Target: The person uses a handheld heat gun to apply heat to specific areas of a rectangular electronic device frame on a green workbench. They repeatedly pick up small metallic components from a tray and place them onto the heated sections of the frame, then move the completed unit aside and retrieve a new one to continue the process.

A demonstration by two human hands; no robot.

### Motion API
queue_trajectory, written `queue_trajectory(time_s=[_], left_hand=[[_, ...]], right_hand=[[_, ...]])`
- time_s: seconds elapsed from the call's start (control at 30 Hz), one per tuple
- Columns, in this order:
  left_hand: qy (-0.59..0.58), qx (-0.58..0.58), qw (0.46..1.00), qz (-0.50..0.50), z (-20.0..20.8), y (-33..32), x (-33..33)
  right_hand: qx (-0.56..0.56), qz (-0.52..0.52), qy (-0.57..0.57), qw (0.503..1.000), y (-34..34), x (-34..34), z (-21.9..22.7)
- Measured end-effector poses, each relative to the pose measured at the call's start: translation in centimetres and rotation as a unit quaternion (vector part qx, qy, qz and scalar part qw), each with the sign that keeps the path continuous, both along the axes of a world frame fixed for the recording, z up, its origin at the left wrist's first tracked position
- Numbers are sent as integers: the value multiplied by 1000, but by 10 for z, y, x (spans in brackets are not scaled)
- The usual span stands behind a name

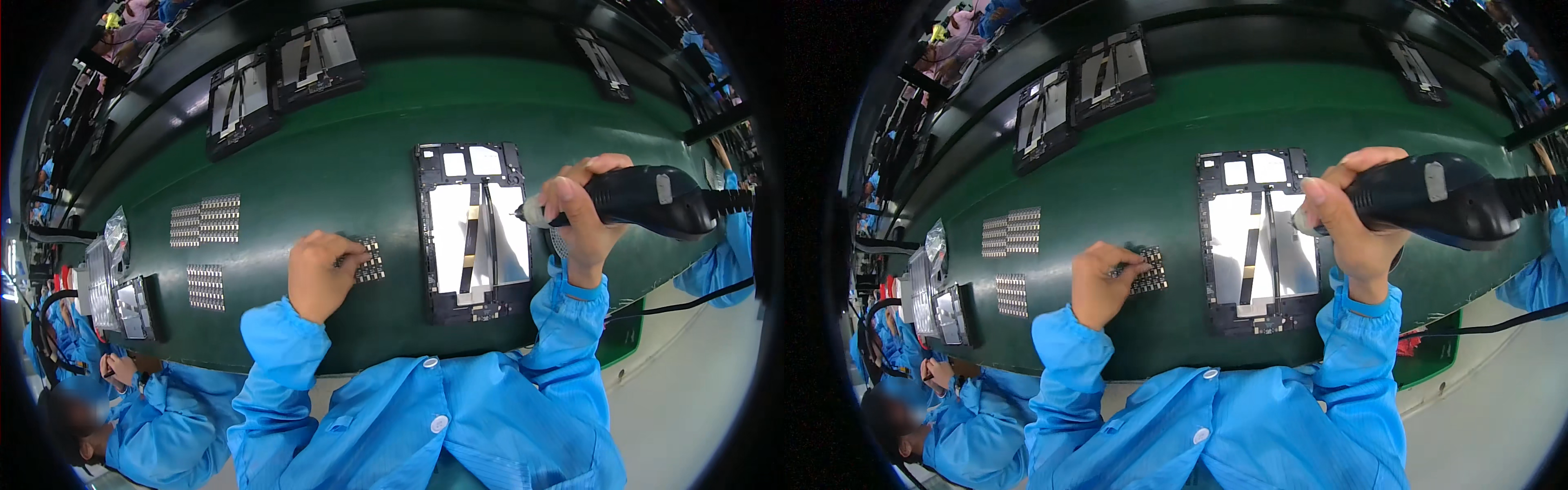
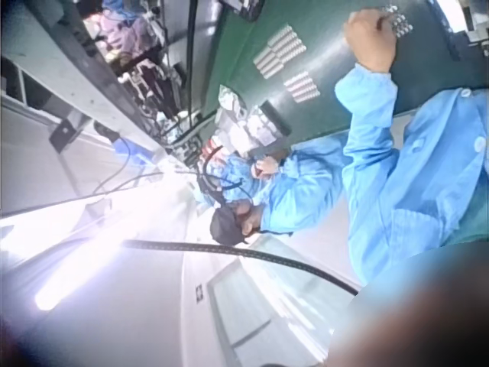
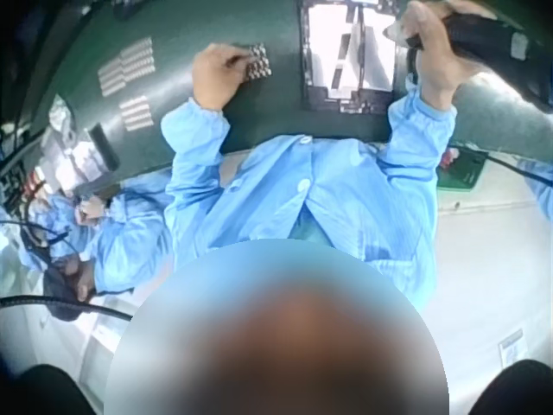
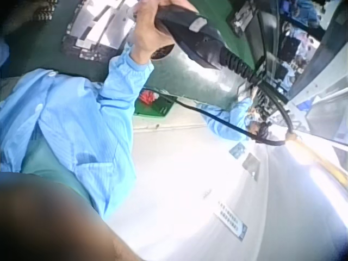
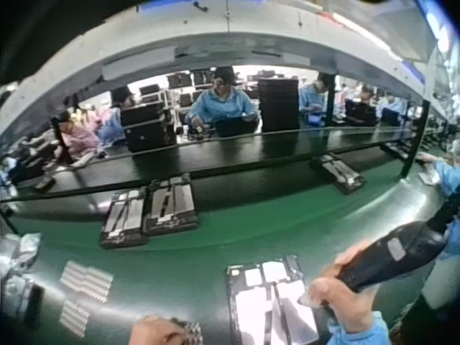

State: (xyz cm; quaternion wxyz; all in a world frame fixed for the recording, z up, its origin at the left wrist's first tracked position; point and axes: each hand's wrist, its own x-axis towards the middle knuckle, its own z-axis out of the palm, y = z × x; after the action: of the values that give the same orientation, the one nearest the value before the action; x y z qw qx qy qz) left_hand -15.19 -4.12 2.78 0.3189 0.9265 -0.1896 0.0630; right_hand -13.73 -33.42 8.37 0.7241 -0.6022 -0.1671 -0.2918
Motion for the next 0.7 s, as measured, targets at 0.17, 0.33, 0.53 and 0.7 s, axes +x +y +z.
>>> queue_trajectory(time_s=[0.17,0.33,0.53,0.7], left_hand=[[208,-222,952,-25,0,-26,27],[268,-339,901,-38,-23,-59,45],[171,-251,952,-36,-30,-67,52],[168,-236,956,-48,-28,-68,59]], right_hand=[[34,58,29,997,30,7,3],[22,86,75,993,53,11,1],[33,108,75,991,64,19,-10],[20,92,78,993,66,25,-13]])
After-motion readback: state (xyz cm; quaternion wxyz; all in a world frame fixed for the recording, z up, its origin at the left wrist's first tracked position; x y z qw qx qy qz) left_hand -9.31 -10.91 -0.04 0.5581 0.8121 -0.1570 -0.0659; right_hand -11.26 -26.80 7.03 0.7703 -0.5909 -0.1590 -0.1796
